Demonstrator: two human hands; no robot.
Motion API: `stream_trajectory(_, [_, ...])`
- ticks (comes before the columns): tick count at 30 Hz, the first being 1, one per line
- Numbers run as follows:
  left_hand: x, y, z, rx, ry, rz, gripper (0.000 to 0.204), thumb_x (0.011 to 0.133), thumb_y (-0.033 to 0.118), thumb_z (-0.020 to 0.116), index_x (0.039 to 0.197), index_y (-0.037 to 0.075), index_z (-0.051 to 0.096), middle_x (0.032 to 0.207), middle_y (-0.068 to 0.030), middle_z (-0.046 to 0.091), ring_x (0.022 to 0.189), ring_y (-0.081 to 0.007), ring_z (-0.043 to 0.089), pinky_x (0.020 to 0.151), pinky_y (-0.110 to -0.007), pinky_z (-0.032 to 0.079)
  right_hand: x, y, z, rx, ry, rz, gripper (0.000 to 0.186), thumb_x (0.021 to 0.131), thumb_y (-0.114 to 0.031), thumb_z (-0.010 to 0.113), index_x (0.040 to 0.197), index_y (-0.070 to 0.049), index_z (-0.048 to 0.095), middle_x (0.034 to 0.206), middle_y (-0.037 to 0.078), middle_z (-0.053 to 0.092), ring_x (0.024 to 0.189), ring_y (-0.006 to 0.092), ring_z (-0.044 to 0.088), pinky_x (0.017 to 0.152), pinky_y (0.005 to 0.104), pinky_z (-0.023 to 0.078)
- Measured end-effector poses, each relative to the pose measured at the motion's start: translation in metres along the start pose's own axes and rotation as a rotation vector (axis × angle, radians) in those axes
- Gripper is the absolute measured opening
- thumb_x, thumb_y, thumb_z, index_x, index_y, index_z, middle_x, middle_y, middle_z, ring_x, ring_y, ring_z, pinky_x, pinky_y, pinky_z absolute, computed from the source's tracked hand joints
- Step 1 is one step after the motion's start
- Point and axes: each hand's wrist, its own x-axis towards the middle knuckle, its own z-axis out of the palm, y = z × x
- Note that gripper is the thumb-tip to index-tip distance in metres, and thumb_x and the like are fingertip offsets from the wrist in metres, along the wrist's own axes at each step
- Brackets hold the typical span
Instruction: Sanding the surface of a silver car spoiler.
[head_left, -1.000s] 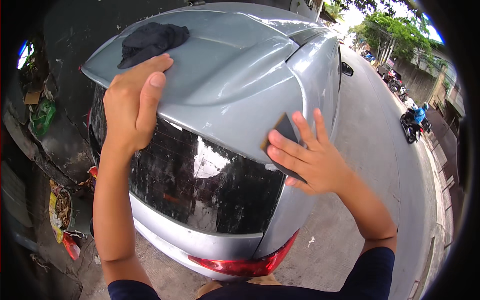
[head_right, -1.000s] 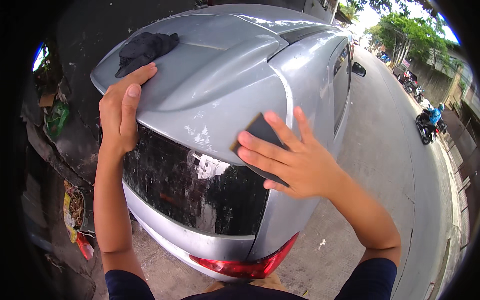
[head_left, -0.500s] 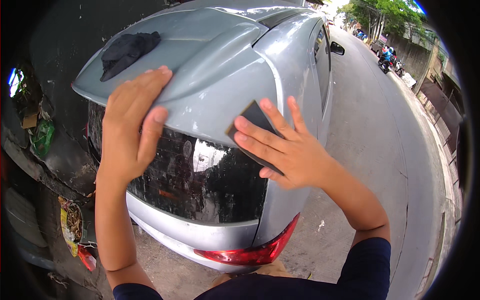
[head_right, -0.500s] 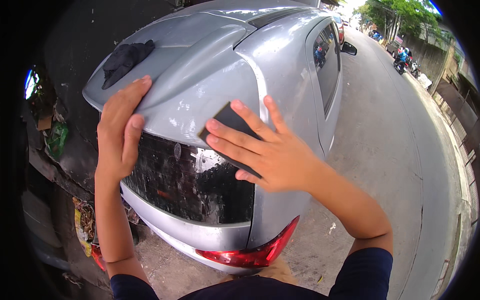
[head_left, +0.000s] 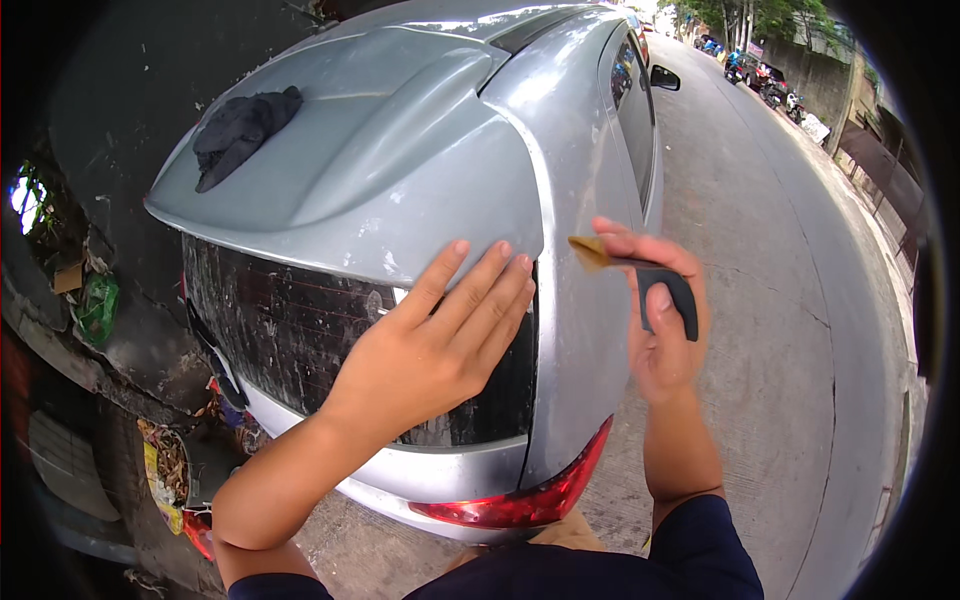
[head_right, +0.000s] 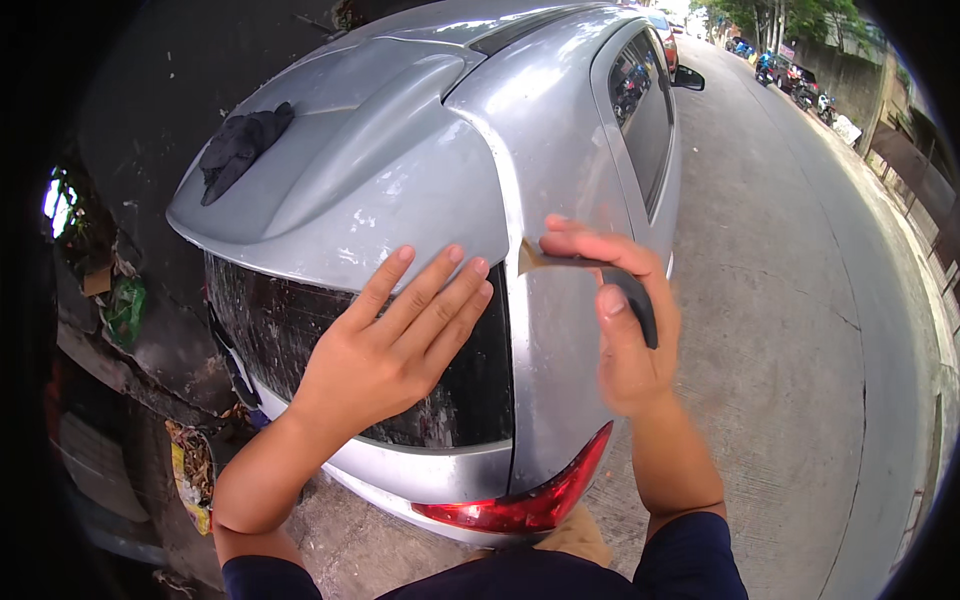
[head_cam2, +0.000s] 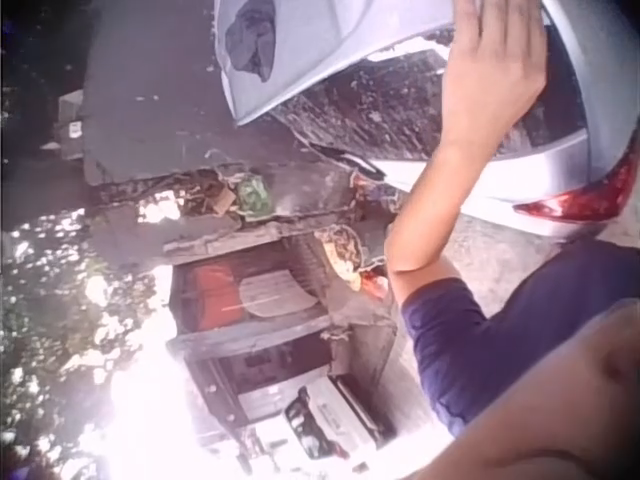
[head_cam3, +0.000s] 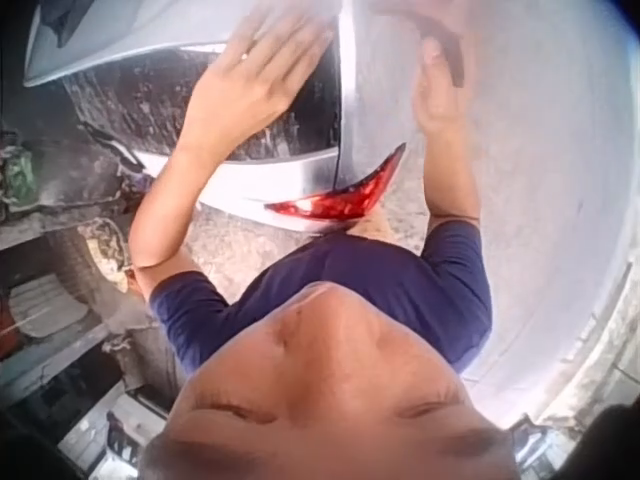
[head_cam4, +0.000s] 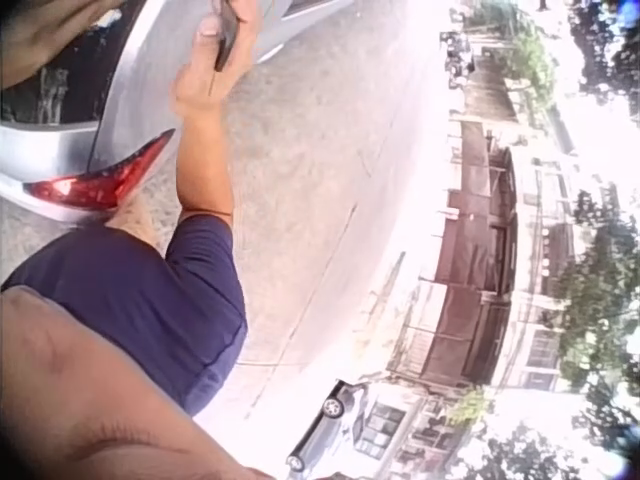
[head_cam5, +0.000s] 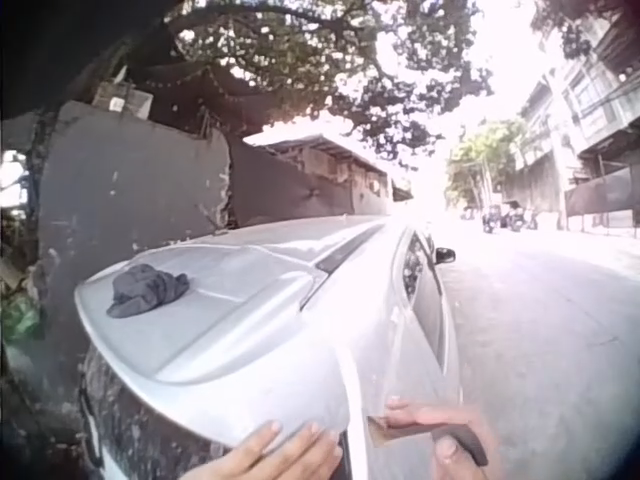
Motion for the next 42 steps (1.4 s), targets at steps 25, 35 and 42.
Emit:
stream_trajectory(25, [-0.082,-0.063,0.003,-0.26,0.397,-0.473,0.055,0.086,0.007,0.079,0.14,0.003,0.072,0.149,-0.0167,0.069,0.142,-0.0425,0.063,0.122,-0.06,0.043,0.067,0.038,0.057,-0.48,-0.272,-0.422,0.033,0.083,-0.014,0.096,0.106,-0.009,0.072,0.1,0.005,0.073,0.09,0.0259,0.066,0.078,0.0389,0.052])
stream_trajectory(35, [-0.08,-0.054,0.007,-0.258,0.434,-0.539,0.053,0.088,0.012,0.079,0.14,0.002,0.072,0.149,-0.0176,0.069,0.143,-0.0437,0.062,0.124,-0.06,0.04,0.063,0.025,0.074,-0.47,-0.251,-0.323,0.032,0.082,-0.008,0.095,0.103,-0.008,0.072,0.099,0.007,0.071,0.091,0.026,0.067,0.084,0.0377,0.053])
stream_trajectory(42, [-0.08,-0.053,0.014,-0.257,0.46,-0.561,0.054,0.088,0.014,0.08,0.14,0.002,0.072,0.149,-0.0179,0.069,0.144,-0.0436,0.061,0.124,-0.06,0.039,0.041,0.034,0.053,-0.452,-0.158,-0.184,0.031,0.081,-0.012,0.096,0.101,-0.01,0.073,0.096,0.004,0.072,0.088,0.0259,0.067,0.086,0.0376,0.051])
